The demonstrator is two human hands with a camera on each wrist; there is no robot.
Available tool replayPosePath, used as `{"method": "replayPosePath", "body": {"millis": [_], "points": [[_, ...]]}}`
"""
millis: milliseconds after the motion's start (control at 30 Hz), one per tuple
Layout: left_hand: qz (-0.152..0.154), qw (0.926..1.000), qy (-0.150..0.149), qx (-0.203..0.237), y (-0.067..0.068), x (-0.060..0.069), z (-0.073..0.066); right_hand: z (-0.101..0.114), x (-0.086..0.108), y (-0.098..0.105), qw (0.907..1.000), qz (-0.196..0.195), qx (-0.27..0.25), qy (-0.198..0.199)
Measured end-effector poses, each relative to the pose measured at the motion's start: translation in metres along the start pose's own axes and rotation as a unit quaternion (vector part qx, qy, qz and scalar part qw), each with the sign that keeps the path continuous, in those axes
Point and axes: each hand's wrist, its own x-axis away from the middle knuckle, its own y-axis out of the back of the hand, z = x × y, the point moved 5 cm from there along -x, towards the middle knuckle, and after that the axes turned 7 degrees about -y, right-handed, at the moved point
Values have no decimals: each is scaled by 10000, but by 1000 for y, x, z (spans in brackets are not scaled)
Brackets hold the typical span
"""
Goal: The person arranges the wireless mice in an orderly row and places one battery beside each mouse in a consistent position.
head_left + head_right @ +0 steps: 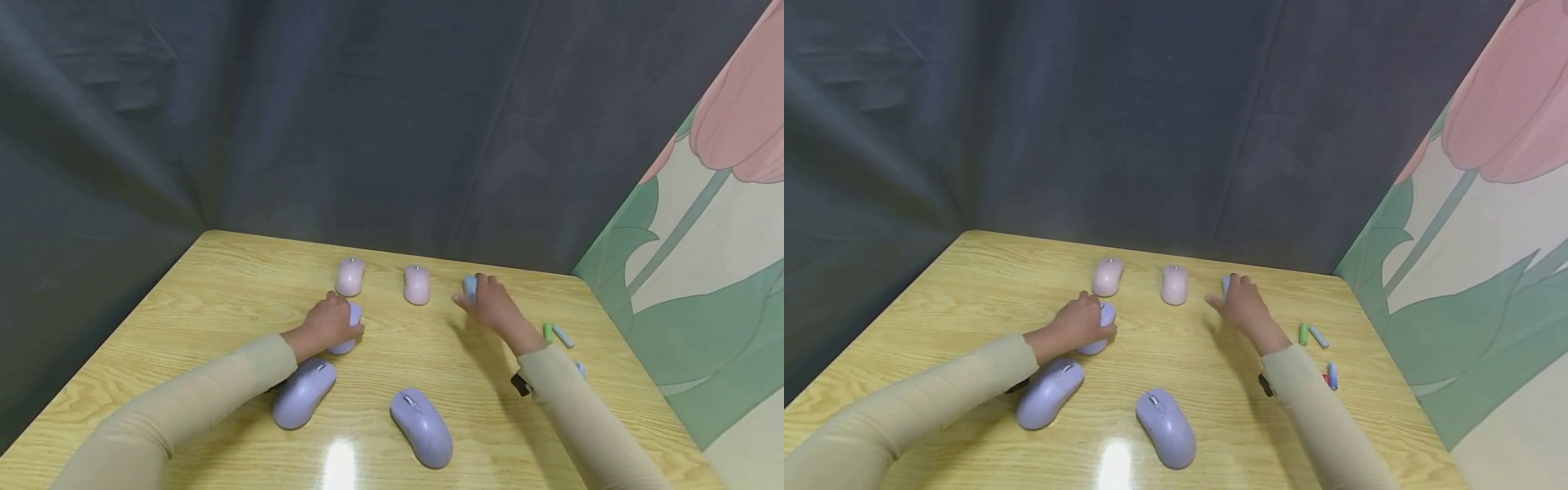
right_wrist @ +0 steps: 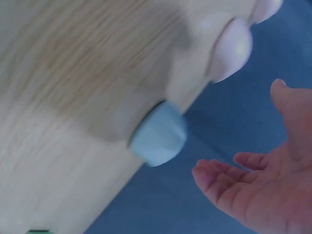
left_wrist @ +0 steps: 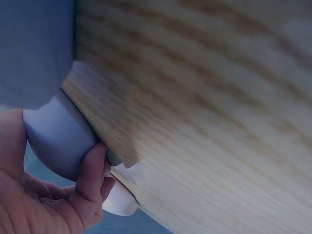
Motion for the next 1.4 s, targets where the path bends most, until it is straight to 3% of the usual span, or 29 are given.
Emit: {"method": "replayPosePath", "body": {"millis": [233,467,667,867,1033,1400], "points": [[-2,9999,67,-141,-3,0,1,26,42,-1,9978,115,-322,570],[-41,9998,46,-212,-2,-1,1,53,84,-13,9910,114,-221,1315],[-86,9996,-5,-258,-3,-2,1,73,114,-27,9801,307,-79,1957],[-24,9997,41,-240,-3,-1,1,88,141,-44,9632,734,208,2576],[-117,9996,-85,-241,-2,0,0,94,155,-56,9559,945,423,2750],[-196,9997,-95,-88,-4,0,2,97,165,-69,9581,872,634,2652]]}}
